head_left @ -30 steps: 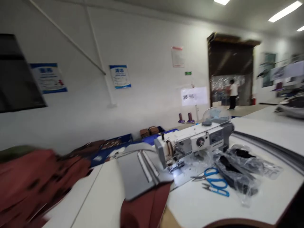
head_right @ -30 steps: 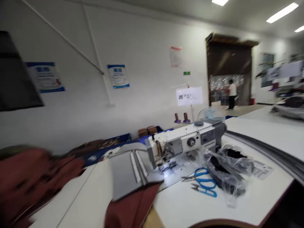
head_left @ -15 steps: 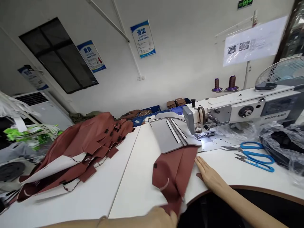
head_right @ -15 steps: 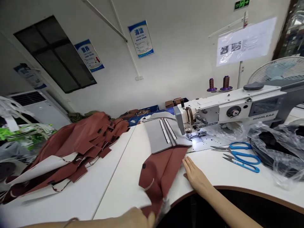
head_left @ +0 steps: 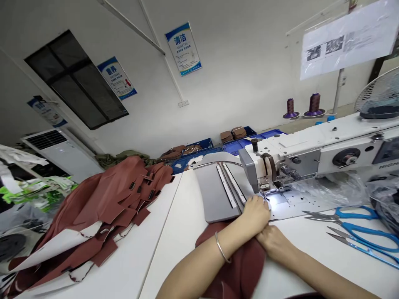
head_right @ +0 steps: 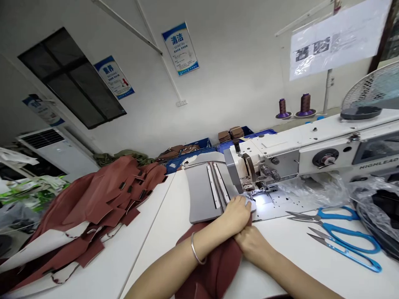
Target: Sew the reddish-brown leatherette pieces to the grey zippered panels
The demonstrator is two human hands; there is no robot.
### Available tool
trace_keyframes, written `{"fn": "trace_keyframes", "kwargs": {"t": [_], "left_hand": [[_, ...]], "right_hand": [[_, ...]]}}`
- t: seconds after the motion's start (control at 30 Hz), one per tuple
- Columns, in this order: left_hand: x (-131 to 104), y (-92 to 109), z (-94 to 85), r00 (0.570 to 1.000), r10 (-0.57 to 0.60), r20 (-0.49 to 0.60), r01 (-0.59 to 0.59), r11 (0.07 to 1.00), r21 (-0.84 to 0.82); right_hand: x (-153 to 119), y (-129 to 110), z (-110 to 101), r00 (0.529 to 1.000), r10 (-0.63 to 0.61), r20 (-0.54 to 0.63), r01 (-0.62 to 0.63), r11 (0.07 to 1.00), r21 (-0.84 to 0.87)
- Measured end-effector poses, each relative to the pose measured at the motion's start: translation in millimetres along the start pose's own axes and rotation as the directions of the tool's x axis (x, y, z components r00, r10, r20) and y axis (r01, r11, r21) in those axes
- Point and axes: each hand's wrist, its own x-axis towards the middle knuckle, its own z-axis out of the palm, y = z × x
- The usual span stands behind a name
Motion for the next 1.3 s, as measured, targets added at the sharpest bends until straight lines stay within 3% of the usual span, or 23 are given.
{"fn": "trace_keyframes", "kwargs": {"t": [0.1, 0.17, 0.27, 0.33, 0.47, 0.6, 0.7, 0.83, 0.93, 1.17, 1.3], "left_hand": [[7, 2, 30.7, 1.000, 0.000, 0.021, 0.002, 0.997, -0.071], [10, 2, 44.8, 0.995, -0.096, 0.031, 0.099, 0.986, -0.138], [16, -2, 59.2, 0.955, -0.291, 0.057, 0.295, 0.909, -0.295], [18, -7, 64.5, 0.940, -0.334, 0.068, 0.332, 0.852, -0.404], [19, -12, 65.8, 0.944, -0.318, 0.090, 0.322, 0.819, -0.475], [25, -8, 61.3, 0.948, -0.303, 0.098, 0.316, 0.855, -0.411], [35, -4, 60.0, 0.917, -0.382, 0.118, 0.398, 0.846, -0.355], [42, -1, 65.4, 0.884, -0.460, 0.089, 0.460, 0.817, -0.347], [38, 0, 69.3, 0.901, -0.431, 0.054, 0.418, 0.828, -0.375], [35, 6, 60.7, 0.962, -0.273, 0.012, 0.268, 0.935, -0.233], [40, 9, 60.8, 0.970, -0.243, 0.004, 0.239, 0.948, -0.212]], "right_hand": [[-37, 13, -35, 0.997, 0.044, 0.057, -0.047, 0.997, 0.059], [-54, 23, -52, 0.995, 0.046, 0.090, -0.056, 0.991, 0.123], [-57, 40, -61, 0.984, 0.008, 0.180, -0.044, 0.979, 0.199], [-49, 55, -61, 0.965, -0.025, 0.261, -0.024, 0.983, 0.183], [-30, 77, -56, 0.955, -0.047, 0.294, 0.009, 0.991, 0.131], [-21, 79, -42, 0.982, -0.089, 0.168, 0.061, 0.984, 0.166], [-21, 75, -37, 0.995, -0.071, 0.070, 0.054, 0.975, 0.217], [-24, 80, -44, 0.993, -0.028, 0.114, 0.000, 0.970, 0.244], [-27, 85, -49, 0.986, -0.004, 0.167, -0.036, 0.971, 0.237], [-30, 83, -44, 0.977, -0.001, 0.214, -0.040, 0.982, 0.183], [-29, 82, -43, 0.976, -0.012, 0.216, -0.021, 0.988, 0.154]]}}
